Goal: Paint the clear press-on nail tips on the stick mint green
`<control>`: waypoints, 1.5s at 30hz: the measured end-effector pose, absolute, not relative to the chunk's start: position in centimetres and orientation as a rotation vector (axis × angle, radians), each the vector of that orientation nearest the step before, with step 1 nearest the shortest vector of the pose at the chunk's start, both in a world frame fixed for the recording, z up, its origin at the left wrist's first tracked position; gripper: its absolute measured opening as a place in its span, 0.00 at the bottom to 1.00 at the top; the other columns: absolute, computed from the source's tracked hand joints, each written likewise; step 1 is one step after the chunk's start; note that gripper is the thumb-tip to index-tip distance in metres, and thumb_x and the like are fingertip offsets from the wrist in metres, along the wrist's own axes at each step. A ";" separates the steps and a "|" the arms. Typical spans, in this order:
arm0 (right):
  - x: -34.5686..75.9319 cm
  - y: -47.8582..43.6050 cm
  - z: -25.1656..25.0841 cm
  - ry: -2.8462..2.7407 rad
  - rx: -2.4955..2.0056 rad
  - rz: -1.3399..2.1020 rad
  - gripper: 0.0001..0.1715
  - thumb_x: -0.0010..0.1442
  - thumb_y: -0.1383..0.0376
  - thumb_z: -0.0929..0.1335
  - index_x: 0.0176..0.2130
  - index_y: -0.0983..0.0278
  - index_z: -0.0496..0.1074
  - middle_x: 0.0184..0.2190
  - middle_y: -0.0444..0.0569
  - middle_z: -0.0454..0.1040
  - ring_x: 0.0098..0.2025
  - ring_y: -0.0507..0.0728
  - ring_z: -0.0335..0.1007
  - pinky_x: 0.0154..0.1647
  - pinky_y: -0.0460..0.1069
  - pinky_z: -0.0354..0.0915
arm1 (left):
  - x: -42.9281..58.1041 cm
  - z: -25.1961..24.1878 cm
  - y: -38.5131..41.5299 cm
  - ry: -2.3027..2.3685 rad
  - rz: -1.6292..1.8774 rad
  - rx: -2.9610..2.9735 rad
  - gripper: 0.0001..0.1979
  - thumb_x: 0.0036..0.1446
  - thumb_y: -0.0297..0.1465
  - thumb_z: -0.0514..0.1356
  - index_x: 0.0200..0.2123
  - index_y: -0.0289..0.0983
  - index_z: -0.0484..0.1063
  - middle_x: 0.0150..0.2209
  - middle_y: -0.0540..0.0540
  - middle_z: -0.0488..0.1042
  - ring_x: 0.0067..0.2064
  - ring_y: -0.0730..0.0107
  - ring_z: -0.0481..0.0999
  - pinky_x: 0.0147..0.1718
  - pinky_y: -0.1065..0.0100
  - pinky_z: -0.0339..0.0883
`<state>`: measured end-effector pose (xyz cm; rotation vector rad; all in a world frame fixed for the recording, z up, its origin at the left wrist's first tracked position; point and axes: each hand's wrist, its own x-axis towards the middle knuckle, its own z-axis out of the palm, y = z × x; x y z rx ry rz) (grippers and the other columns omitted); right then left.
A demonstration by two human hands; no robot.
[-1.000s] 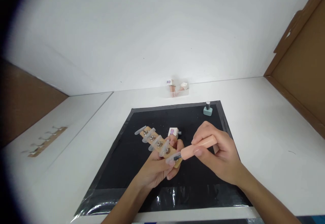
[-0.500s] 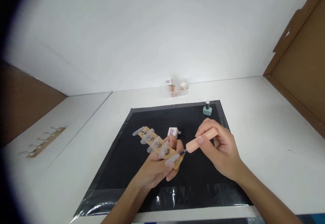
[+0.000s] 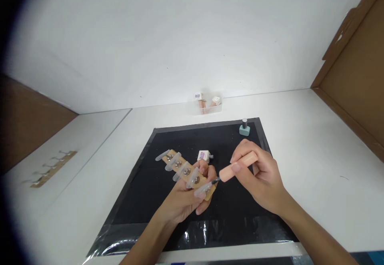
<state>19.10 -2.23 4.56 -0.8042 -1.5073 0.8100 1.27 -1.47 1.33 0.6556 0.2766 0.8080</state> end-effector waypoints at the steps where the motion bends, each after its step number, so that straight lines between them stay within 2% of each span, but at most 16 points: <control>1: 19.1 -2.2 4.6 -1.503 -0.805 0.806 0.09 0.65 0.60 0.64 0.32 0.60 0.67 0.24 0.40 0.60 0.28 0.50 0.59 0.27 0.46 0.57 | 1.3 1.3 -1.5 0.272 0.809 0.654 0.15 0.49 0.23 0.66 0.32 0.38 0.60 0.30 0.55 0.66 0.21 0.87 0.64 0.17 0.83 0.64; 22: 19.1 -2.3 4.6 -1.506 -0.795 0.817 0.10 0.65 0.59 0.64 0.33 0.59 0.67 0.24 0.41 0.62 0.27 0.51 0.60 0.26 0.48 0.59 | 1.2 1.3 -1.5 0.319 0.832 0.729 0.16 0.50 0.25 0.66 0.32 0.38 0.58 0.30 0.56 0.67 0.21 0.86 0.64 0.17 0.82 0.63; 26: 19.1 -2.1 4.9 -1.554 -0.723 0.871 0.09 0.64 0.58 0.64 0.33 0.59 0.67 0.24 0.42 0.63 0.26 0.52 0.60 0.25 0.49 0.60 | 1.2 1.8 -1.7 0.413 0.876 0.880 0.16 0.51 0.26 0.65 0.31 0.38 0.57 0.32 0.56 0.68 0.22 0.86 0.67 0.21 0.79 0.64; 31: 19.1 -2.0 5.1 -1.615 -0.780 0.754 0.11 0.65 0.64 0.63 0.29 0.60 0.67 0.22 0.43 0.66 0.25 0.53 0.61 0.25 0.49 0.60 | 1.2 2.1 -2.1 0.520 0.922 1.002 0.15 0.52 0.24 0.64 0.31 0.38 0.57 0.33 0.54 0.67 0.24 0.85 0.66 0.25 0.78 0.64; 36: 19.2 -1.9 5.1 -1.643 -0.721 0.770 0.10 0.65 0.61 0.63 0.31 0.60 0.67 0.21 0.43 0.66 0.24 0.53 0.60 0.24 0.49 0.60 | 1.2 1.9 -2.3 0.580 1.009 1.111 0.14 0.51 0.21 0.62 0.32 0.39 0.58 0.33 0.54 0.68 0.26 0.82 0.66 0.27 0.77 0.64; 41: 19.3 -1.9 5.1 -1.668 -0.730 0.738 0.11 0.64 0.66 0.63 0.29 0.60 0.67 0.22 0.43 0.67 0.25 0.53 0.60 0.26 0.50 0.59 | 1.0 1.8 -2.4 0.557 1.053 1.051 0.11 0.53 0.20 0.60 0.31 0.39 0.61 0.34 0.53 0.70 0.27 0.80 0.68 0.29 0.74 0.65; 45: 19.3 -2.0 5.0 -1.679 -0.692 0.786 0.08 0.64 0.64 0.64 0.31 0.60 0.67 0.21 0.43 0.67 0.25 0.53 0.60 0.25 0.50 0.59 | 1.1 2.0 -2.5 0.628 1.064 1.012 0.11 0.49 0.20 0.62 0.29 0.39 0.63 0.32 0.53 0.71 0.30 0.76 0.69 0.32 0.71 0.65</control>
